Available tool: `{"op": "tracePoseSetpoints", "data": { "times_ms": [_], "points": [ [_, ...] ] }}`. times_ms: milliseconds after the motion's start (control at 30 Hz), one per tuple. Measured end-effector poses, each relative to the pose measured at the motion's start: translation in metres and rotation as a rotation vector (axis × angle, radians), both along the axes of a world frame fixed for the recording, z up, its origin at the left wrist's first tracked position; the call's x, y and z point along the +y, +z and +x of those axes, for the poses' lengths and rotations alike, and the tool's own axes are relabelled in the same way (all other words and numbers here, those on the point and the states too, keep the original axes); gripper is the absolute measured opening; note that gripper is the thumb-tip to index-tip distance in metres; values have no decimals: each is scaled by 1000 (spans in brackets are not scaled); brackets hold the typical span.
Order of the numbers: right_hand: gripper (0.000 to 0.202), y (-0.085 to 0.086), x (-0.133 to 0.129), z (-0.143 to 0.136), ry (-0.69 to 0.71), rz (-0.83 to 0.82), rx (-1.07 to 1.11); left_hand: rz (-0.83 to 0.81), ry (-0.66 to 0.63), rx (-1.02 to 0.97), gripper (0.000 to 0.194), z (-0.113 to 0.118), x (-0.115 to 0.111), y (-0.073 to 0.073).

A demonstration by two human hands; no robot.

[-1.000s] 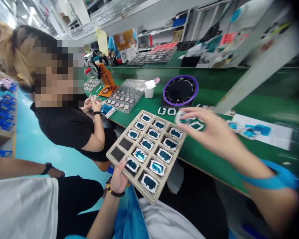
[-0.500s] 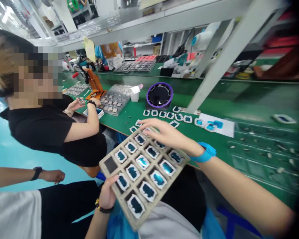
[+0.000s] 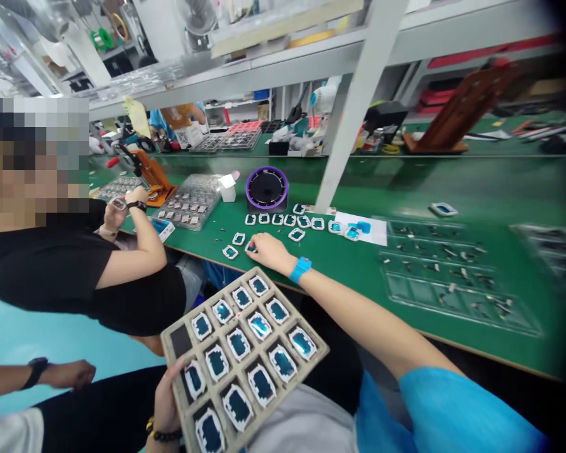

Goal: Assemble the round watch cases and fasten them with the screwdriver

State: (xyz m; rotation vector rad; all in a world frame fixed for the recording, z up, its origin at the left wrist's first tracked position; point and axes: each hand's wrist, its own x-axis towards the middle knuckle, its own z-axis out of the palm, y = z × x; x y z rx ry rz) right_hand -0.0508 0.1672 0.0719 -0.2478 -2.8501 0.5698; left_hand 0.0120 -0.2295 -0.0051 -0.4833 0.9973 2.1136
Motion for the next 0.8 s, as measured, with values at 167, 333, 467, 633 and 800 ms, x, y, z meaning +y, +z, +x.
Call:
{"op": "tracePoseSetpoints", "data": {
  "times_ms": [167, 333, 467, 633, 800],
  "points": [
    [23, 39, -15, 25, 162, -111, 137, 91, -134, 67, 43, 0, 38, 18],
    [30, 65, -90, 60, 829, -252, 206, 64, -164, 216, 45, -5, 54, 17],
    [23, 52, -124, 63, 961, -125, 161, 120, -217, 190, 33, -7, 56, 11],
    [39, 72, -94, 81, 831, -54, 188, 138, -243, 114, 43, -22, 69, 21],
    [31, 144, -50, 159, 441, -283, 475, 50, -213, 202, 63, -63, 80, 75]
  ]
}}
